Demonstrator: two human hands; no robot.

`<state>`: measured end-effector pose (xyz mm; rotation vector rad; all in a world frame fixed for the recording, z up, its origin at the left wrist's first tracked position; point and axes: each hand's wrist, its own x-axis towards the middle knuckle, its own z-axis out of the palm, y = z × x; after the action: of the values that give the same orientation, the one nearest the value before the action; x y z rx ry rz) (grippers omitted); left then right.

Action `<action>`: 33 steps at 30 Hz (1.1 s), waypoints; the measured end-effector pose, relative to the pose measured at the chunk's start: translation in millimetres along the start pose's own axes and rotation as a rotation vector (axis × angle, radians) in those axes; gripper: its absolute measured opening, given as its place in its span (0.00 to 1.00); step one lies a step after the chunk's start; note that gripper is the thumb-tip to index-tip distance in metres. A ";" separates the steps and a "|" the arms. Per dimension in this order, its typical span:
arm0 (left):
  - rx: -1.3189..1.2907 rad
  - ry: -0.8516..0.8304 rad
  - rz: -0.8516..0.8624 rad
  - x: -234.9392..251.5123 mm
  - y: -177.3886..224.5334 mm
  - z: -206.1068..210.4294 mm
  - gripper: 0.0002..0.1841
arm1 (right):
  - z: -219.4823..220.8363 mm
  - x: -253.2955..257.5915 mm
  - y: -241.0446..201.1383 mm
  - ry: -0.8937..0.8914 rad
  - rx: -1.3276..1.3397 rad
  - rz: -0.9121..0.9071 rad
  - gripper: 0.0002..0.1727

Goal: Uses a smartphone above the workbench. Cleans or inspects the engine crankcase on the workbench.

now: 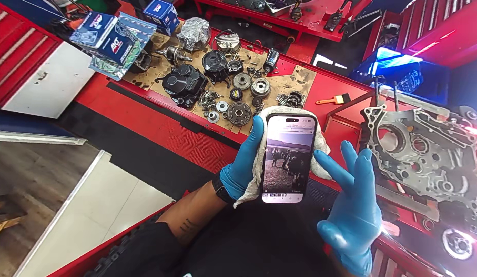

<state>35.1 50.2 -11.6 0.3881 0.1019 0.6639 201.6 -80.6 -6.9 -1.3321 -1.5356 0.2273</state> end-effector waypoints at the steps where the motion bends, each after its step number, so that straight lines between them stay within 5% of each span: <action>1: -0.006 -0.004 -0.004 0.2 0.1 0.1 0.29 | 0.0 0.0 0.0 0.000 -0.001 -0.001 0.51; 33: -0.038 -0.022 -0.005 -0.2 0.3 0.7 0.28 | 0.0 -3.1 0.2 0.013 -0.014 0.001 0.50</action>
<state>34.9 50.1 -10.8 0.3581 0.0691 0.6552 201.2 -83.1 -8.8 -1.3430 -1.5276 0.2086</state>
